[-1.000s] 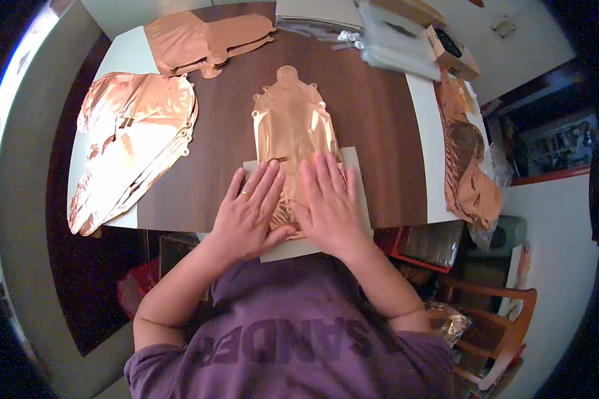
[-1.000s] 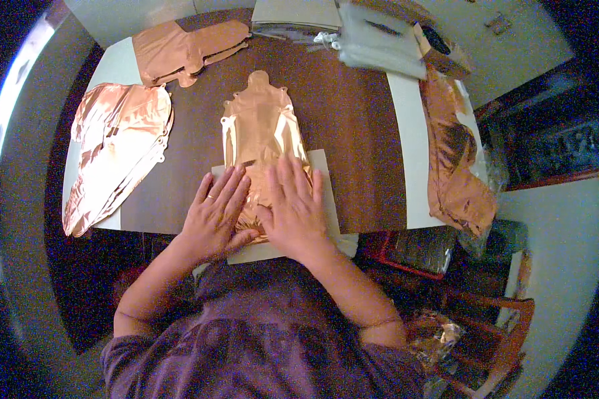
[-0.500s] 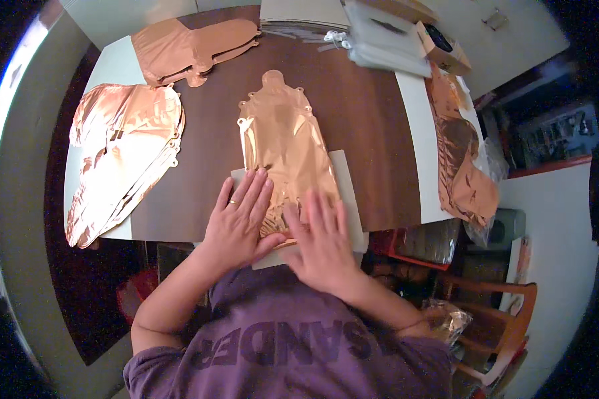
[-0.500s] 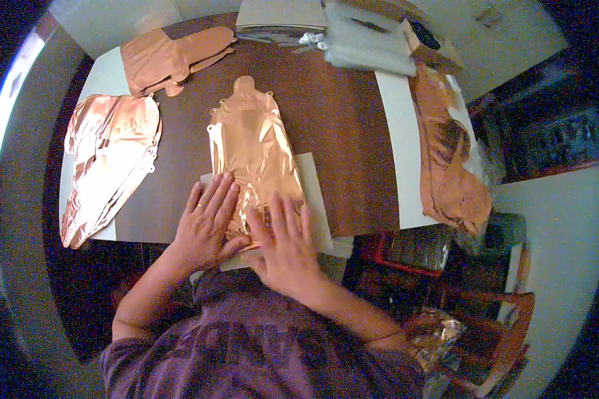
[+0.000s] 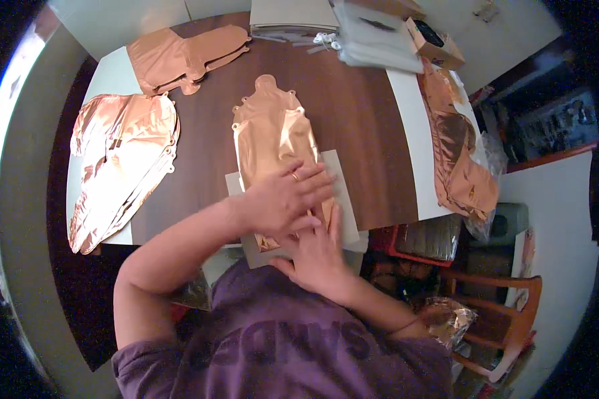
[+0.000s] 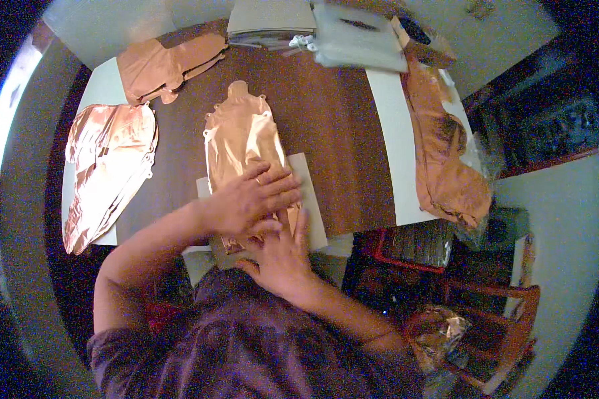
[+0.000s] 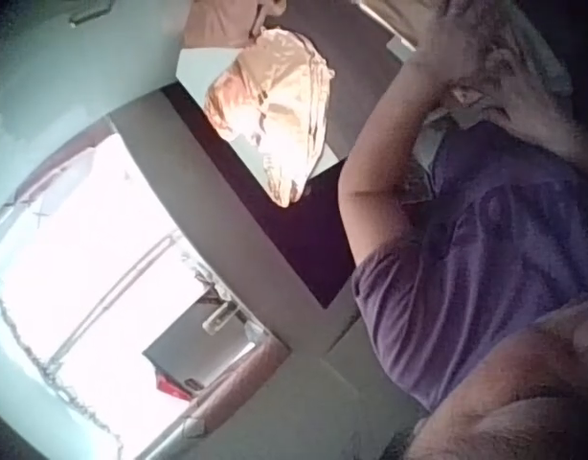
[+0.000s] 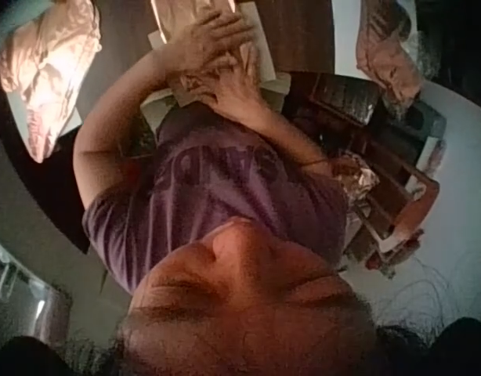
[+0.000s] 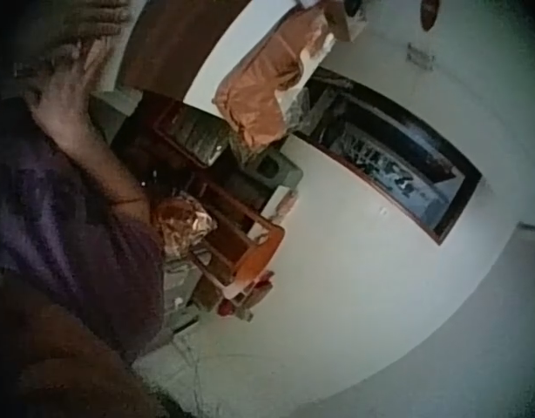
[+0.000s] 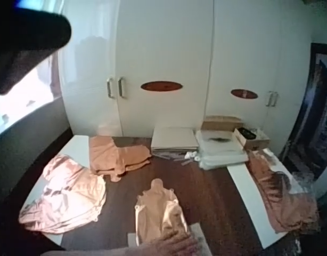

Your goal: Packaging rose gold foil balloons into retail packaging with cardboard backing and plastic sleeves.

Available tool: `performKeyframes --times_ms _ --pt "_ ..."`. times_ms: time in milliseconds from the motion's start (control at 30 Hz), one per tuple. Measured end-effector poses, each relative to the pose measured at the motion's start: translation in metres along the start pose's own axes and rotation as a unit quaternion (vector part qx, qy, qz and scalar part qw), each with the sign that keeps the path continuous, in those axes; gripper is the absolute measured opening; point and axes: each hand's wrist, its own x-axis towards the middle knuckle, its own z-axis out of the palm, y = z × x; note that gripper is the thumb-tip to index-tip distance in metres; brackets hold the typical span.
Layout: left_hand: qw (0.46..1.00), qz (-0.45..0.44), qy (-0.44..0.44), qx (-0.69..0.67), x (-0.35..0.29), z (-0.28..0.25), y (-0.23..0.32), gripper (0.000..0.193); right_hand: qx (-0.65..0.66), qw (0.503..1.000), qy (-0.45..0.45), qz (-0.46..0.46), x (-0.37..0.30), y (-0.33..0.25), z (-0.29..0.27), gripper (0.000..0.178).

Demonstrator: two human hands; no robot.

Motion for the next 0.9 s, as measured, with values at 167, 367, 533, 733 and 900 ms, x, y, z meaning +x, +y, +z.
performKeyframes --times_ms 167,367,533,733,900 --pt "0.997 0.025 -0.026 0.07 0.01 -0.005 -0.042 0.065 0.025 0.999 0.043 0.005 0.003 -0.002 -0.001 0.077" --pt "0.984 -0.073 -0.002 0.164 0.01 -0.02 -0.091 0.068 0.026 0.996 0.082 -0.015 0.001 -0.003 -0.002 0.078" --pt "0.951 -0.218 0.179 0.123 -0.001 -0.039 -0.063 0.071 0.031 0.995 0.09 -0.005 0.003 0.0 0.002 0.079" --pt "0.951 -0.284 0.035 0.119 -0.059 -0.005 0.033 0.077 0.138 0.975 0.174 -0.015 -0.014 0.006 -0.007 0.068" --pt "0.953 -0.28 0.033 0.108 -0.065 0.003 0.046 0.077 0.197 0.901 0.363 0.137 -0.066 0.052 -0.004 0.028"
